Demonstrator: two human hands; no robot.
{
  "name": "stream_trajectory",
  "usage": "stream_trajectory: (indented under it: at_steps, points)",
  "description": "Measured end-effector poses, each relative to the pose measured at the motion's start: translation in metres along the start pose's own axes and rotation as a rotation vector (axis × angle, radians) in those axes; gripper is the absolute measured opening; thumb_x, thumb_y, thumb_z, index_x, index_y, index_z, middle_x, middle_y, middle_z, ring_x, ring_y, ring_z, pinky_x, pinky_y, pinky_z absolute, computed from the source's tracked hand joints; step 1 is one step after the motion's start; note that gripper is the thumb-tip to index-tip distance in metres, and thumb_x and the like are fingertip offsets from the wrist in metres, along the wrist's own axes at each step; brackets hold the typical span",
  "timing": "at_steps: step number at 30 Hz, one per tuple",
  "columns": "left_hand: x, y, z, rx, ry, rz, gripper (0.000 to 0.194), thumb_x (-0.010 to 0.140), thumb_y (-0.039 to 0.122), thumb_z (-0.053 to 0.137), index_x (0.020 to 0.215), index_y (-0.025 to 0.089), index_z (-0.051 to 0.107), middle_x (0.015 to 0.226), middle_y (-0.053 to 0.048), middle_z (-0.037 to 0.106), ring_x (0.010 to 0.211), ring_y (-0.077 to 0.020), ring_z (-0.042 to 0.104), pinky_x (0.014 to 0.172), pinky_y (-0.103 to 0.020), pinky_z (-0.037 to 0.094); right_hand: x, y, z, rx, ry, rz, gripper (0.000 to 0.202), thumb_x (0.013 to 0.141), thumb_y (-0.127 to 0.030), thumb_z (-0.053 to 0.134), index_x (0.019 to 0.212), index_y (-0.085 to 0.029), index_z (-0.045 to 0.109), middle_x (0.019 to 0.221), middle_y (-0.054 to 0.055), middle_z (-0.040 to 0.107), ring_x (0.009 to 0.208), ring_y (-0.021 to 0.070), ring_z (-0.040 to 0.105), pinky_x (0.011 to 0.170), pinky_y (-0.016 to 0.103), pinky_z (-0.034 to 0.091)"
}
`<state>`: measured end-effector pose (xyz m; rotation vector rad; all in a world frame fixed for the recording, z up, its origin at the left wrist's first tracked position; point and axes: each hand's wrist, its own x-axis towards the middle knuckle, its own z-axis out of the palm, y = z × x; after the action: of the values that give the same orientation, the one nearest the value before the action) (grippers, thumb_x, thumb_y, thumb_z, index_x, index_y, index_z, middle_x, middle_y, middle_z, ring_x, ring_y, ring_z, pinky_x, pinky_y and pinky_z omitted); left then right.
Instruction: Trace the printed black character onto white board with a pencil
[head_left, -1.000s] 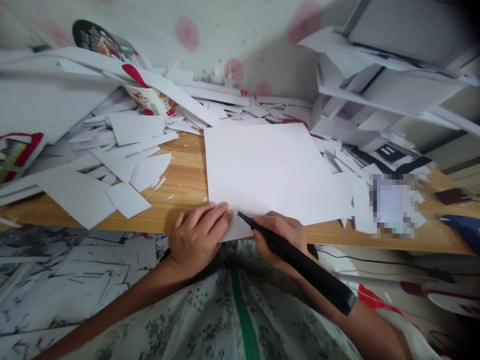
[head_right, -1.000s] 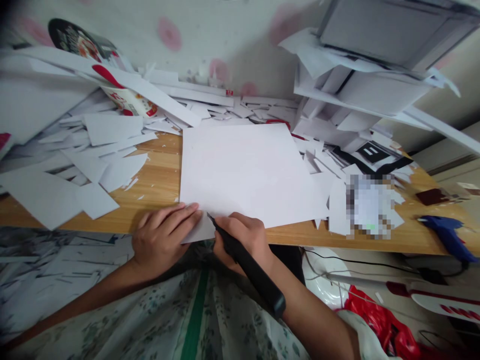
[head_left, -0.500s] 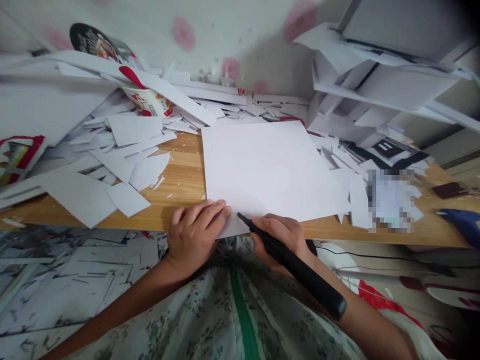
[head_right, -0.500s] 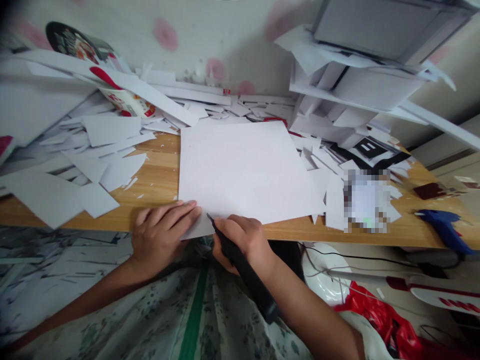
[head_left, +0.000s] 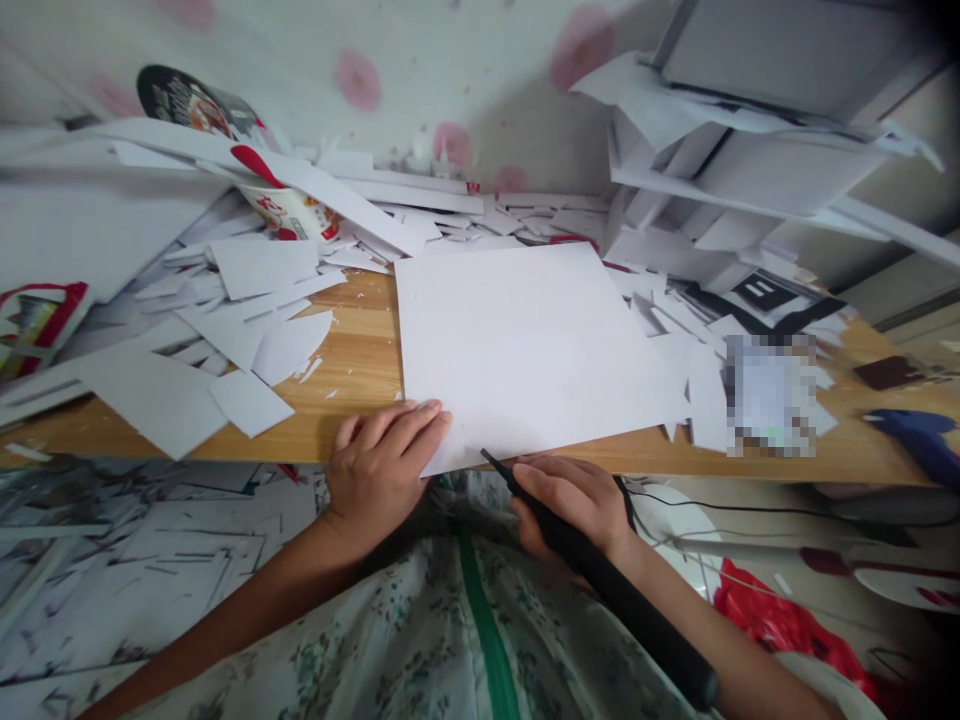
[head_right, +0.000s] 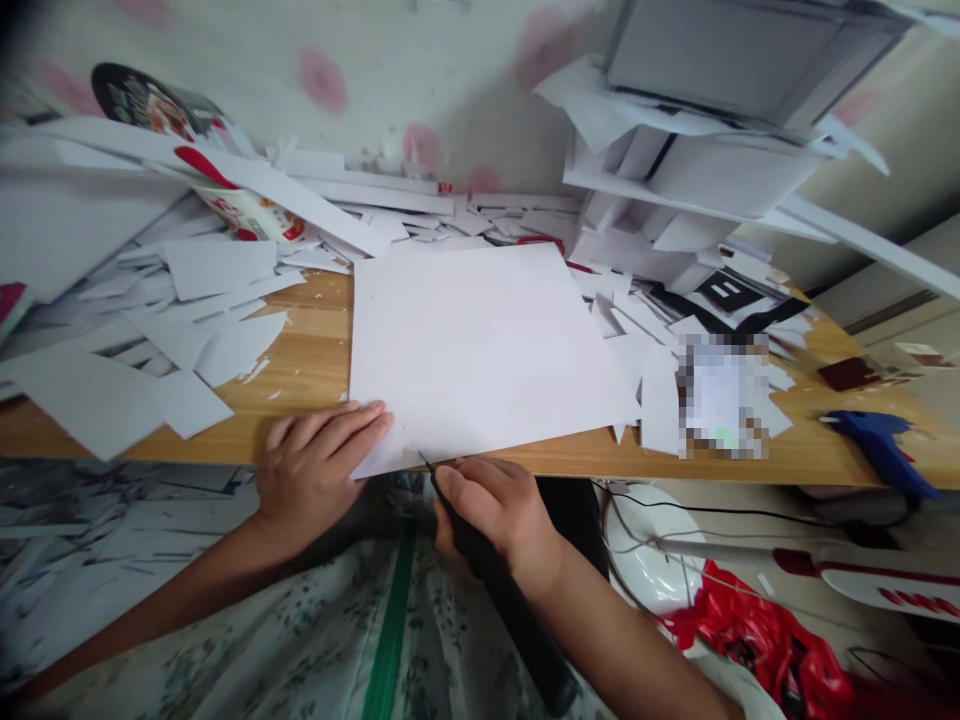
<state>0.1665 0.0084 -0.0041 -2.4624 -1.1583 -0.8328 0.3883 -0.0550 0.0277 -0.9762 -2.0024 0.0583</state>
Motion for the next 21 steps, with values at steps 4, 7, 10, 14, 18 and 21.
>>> stream_trajectory:
  at_steps: [4,7,10,14,18,21]
  points:
    - [0.001,0.000,-0.001,-0.011,-0.009,0.000,0.032,0.084,0.023,0.063,0.116,0.028,0.065,0.117,0.001,0.072,0.100,-0.0230,0.065,0.080,-0.041,0.038,0.004,-0.001,0.000,-0.003,0.009,-0.032,0.035,0.076,-0.005,0.058,0.109,-0.017,0.057,0.077,0.008,0.071,0.071,0.0197,0.071,0.064,0.029,0.061]
    - [0.001,0.000,-0.002,-0.010,-0.003,-0.001,0.033,0.084,0.021,0.062,0.116,0.028,0.065,0.117,0.001,0.072,0.100,-0.0223,0.065,0.080,-0.041,0.038,0.001,-0.002,0.001,-0.007,0.015,-0.033,0.037,0.077,-0.006,0.057,0.112,-0.019,0.057,0.077,0.007,0.071,0.072,0.0198,0.071,0.064,0.030,0.061]
    - [0.000,-0.001,-0.003,-0.006,0.008,0.003,0.032,0.084,0.020,0.062,0.115,0.028,0.066,0.117,0.001,0.072,0.100,-0.0220,0.065,0.078,-0.040,0.037,-0.008,-0.002,0.000,-0.017,0.028,-0.028,0.039,0.077,-0.007,0.058,0.114,-0.020,0.057,0.078,0.007,0.072,0.072,0.0195,0.072,0.065,0.029,0.061]
    - [0.000,-0.001,0.000,-0.006,0.026,0.020,0.031,0.083,0.020,0.063,0.114,0.027,0.066,0.116,0.002,0.072,0.100,-0.0220,0.064,0.077,-0.039,0.039,-0.016,-0.001,-0.004,0.004,0.112,0.141,0.033,0.078,-0.015,0.062,0.109,-0.024,0.060,0.083,0.005,0.072,0.071,0.0201,0.071,0.059,0.028,0.060]
    - [-0.001,-0.001,0.002,0.002,0.035,0.027,0.031,0.084,0.023,0.064,0.115,0.026,0.066,0.116,0.002,0.072,0.100,-0.0224,0.064,0.077,-0.039,0.039,-0.002,0.006,-0.002,0.017,0.104,0.255,0.025,0.079,-0.018,0.065,0.103,-0.026,0.063,0.075,0.001,0.071,0.060,0.0177,0.068,0.052,0.026,0.055]
    - [-0.001,-0.001,0.001,0.004,0.022,0.023,0.032,0.085,0.023,0.063,0.117,0.027,0.066,0.117,0.001,0.071,0.100,-0.0226,0.064,0.077,-0.039,0.039,0.014,0.011,0.006,0.038,0.065,0.262,0.018,0.080,-0.018,0.062,0.097,-0.024,0.064,0.071,0.000,0.070,0.058,0.0145,0.066,0.054,0.024,0.054]
